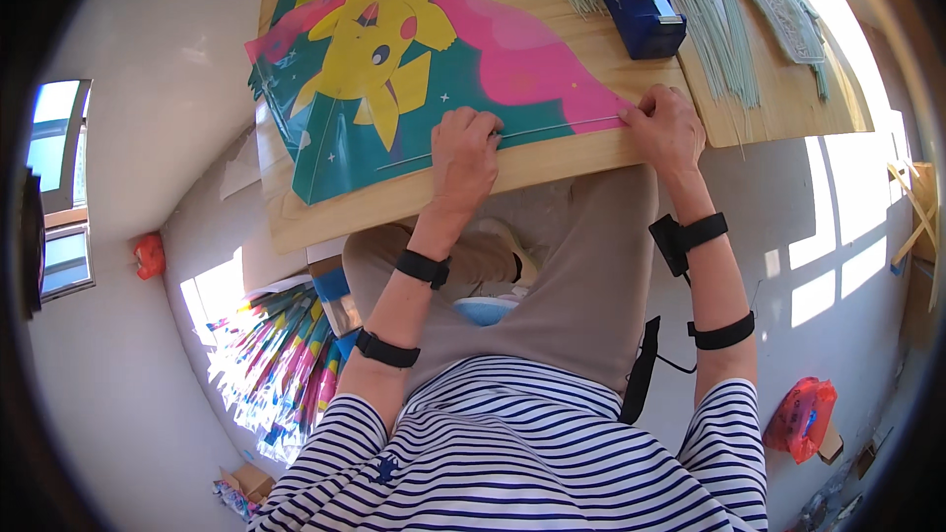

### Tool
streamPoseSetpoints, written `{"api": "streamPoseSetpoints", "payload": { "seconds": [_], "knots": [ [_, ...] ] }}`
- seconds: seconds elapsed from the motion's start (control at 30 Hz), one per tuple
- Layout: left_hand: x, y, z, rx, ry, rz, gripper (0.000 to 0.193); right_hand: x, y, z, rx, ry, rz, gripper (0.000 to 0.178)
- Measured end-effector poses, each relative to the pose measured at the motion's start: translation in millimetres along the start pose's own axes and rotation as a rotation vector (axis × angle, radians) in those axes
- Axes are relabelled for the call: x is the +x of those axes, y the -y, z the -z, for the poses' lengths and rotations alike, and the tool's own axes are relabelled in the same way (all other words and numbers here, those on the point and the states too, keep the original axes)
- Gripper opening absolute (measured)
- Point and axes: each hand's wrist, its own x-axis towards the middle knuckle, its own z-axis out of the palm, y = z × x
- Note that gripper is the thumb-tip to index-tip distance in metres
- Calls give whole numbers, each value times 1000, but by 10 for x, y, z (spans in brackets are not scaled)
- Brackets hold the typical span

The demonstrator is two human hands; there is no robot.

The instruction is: Assemble a kite by inserting supports and attaching strings.

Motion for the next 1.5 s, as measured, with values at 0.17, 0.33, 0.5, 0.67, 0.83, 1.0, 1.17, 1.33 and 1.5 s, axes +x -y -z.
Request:
{"api": "streamPoseSetpoints", "payload": {
  "seconds": [0.17,0.33,0.5,0.67,0.83,1.0,1.17,1.33,1.5],
  "knots": [
    [8,44,-7,-31,40,27,11,-1,-35,-20,5,-30,11,30],
    [23,95,33,-61,77,29,10,-14,20,23,5,-12,10,31],
    [29,34,34,-49,112,54,11,13,-39,1,6,-15,15,30],
    [39,117,68,-139,38,36,11,7,-30,-10,33,-13,35,30],
    [2,211,120,-120,70,70,11,0,-39,-11,11,-31,29,31],
    [-32,211,119,-68,108,45,12,-1,-3,11,-2,-11,6,31],
    [-13,186,92,2,74,-12,7,-12,29,28,2,-14,-1,31],
    [-10,187,59,70,88,-43,12,-3,-5,3,-4,-30,5,29],
    [32,209,59,78,78,-55,18,-15,34,27,1,-16,-7,28]
  ]
}}
